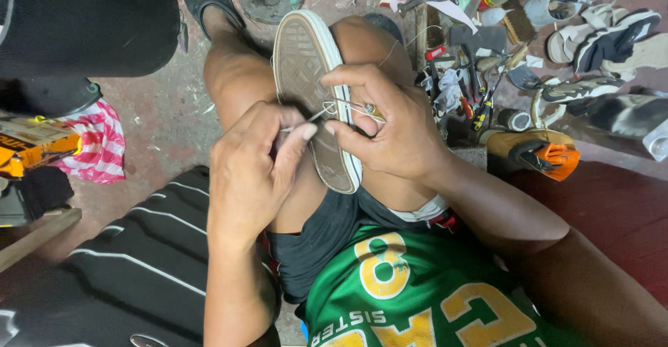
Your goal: The person is sitting on the floor and sewing the sole of a white slip-on shoe using a needle and white thread. They repeatedly push the needle through the shoe's edge and pull the thread tight to secure the sole.
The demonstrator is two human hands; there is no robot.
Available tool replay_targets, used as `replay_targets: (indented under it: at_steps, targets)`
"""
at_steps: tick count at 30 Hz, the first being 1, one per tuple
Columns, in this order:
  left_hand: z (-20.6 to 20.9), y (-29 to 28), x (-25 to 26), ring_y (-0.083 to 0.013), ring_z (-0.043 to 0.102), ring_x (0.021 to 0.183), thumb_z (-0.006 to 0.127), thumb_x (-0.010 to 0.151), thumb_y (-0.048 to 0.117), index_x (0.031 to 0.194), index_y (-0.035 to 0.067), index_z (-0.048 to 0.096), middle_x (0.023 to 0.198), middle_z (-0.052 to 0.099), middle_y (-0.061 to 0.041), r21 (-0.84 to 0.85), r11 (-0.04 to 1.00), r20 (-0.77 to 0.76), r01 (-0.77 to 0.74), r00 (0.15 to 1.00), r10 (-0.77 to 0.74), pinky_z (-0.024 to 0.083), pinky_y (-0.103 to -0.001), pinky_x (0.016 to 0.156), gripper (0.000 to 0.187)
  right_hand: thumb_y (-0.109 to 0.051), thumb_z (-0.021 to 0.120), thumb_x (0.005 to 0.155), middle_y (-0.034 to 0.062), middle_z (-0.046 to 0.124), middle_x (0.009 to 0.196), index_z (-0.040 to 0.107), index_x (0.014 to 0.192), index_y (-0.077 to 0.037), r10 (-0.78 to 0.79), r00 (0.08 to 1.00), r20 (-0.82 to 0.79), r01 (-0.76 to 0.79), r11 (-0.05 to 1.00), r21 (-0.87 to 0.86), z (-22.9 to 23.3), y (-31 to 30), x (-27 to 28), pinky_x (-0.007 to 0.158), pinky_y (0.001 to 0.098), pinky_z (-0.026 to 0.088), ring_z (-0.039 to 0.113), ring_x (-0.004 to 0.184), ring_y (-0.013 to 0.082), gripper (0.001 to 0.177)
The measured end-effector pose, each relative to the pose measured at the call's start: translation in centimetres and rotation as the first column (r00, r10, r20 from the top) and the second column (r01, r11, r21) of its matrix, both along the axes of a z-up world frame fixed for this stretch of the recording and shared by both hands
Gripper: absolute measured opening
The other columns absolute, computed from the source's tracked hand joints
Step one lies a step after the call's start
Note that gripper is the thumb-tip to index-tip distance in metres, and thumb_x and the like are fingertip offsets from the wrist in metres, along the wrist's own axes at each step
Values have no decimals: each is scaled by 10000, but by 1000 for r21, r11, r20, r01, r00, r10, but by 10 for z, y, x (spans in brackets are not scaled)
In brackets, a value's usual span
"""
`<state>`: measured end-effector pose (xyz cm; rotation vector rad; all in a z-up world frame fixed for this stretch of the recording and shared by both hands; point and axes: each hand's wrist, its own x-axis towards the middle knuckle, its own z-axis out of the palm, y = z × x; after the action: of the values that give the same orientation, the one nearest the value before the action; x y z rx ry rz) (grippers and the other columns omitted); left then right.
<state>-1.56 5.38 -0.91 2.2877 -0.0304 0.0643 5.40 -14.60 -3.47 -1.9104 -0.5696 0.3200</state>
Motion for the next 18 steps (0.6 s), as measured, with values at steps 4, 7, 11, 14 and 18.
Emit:
replay_targets:
  at_steps: [4,7,11,14,18]
  targets:
    - [11,1,1,-223,629,875,620,1074,92,996,27,613,1007,622,-127,-347,938,72,21,997,4,516,-351,801,102,-113,836,887,6,598,743,615,1324,-120,-22,999,-45,18,996,-87,-1,0,-1,597,256,480,567,611,60,490]
    - [14,-5,4,-183,615,796,604,1038,100,1031,25,646,945,628,-87,-332,940,-17,-80,997,79,510,-357,734,86,-115,826,892,-5,648,778,612,1321,-114,-16,998,-54,12,997,-72,-3,0,-2,595,251,494,609,630,50,480]
    - [8,-12,12,-241,602,803,712,954,161,1051,14,667,914,599,-115,52,997,139,-58,989,50,492,-386,690,181,-91,802,934,13,655,917,601,1347,-102,-13,1000,18,13,1000,19,-5,2,-2,681,229,572,641,776,61,459]
    - [-7,-5,11,-262,590,757,838,902,248,907,25,613,858,565,-124,237,971,164,-20,986,-20,459,-373,689,317,-103,816,905,5,571,783,622,1296,-117,-12,1000,17,13,999,-34,-6,3,0,603,242,514,574,669,63,437]
    - [-23,45,-12,-82,382,653,835,998,165,733,66,475,693,442,19,-200,906,-47,-374,927,372,314,-256,588,458,-119,822,895,1,466,664,645,1236,-148,-1,997,-75,-5,997,-77,-2,2,-4,540,268,446,488,575,76,386]
